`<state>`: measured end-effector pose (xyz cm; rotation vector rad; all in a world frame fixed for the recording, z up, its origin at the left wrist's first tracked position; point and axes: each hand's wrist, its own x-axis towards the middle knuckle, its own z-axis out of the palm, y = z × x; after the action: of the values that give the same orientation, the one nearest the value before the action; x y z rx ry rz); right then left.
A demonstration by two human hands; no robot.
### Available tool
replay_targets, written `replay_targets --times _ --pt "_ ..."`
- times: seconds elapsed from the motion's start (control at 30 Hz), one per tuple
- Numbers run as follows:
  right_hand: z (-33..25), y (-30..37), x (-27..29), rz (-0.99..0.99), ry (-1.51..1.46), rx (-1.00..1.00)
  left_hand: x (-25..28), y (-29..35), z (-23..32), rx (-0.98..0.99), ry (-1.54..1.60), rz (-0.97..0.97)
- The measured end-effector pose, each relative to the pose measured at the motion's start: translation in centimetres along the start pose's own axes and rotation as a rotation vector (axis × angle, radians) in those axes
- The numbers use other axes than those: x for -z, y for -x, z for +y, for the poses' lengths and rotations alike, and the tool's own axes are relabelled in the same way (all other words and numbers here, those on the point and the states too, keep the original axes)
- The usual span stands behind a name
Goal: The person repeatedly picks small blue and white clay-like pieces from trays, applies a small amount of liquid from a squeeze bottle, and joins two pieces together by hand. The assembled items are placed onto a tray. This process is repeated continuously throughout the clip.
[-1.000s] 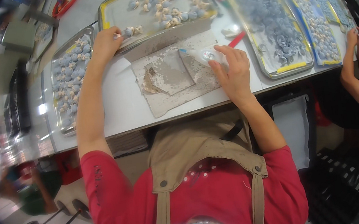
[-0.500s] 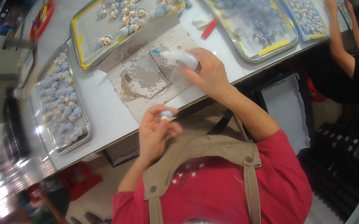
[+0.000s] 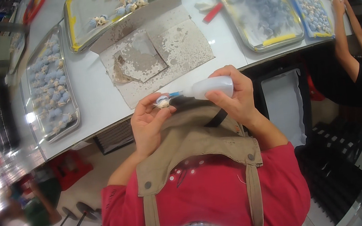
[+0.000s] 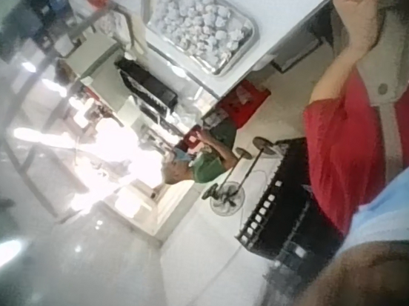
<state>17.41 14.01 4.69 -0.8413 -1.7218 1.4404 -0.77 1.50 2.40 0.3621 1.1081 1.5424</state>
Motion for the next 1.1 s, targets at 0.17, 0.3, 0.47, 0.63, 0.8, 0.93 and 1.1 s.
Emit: replay_targets --times 0.17,0.3,0.47,0.63,0.8,0.93,1.1 --pt "-1.5 0.0 -0.2 -0.033 0.208 0.135 0.2 0.2 -0.1 -0.033 -0.036 -0.002" --pt "-1.8 -0.2 -0.6 -0.041 0.306 0.205 0.4 0.3 -0.3 -0.055 -0.049 -0.007" --pt "-2.1 -0.4 -1.1 -0.041 0.367 0.244 0.4 0.3 -0.2 -0.064 -0.083 0.001" --pt "-2.1 -0.5 -1.3 -0.042 0.406 0.27 0.4 0.3 -0.2 -0.046 -0.081 -0.013" --pt "-2.0 -0.7 -1.2 -0.046 0.416 0.261 0.3 0.3 -0.2 -0.036 -0.082 -0.001" --pt "-1.8 -0.5 -1.1 -0.029 0.374 0.215 0.4 0.2 -0.2 -0.039 -0.034 -0.009" --pt "-1.7 -0.2 -1.0 0.011 0.244 0.069 0.0 0.1 0.1 0.009 0.032 0.018"
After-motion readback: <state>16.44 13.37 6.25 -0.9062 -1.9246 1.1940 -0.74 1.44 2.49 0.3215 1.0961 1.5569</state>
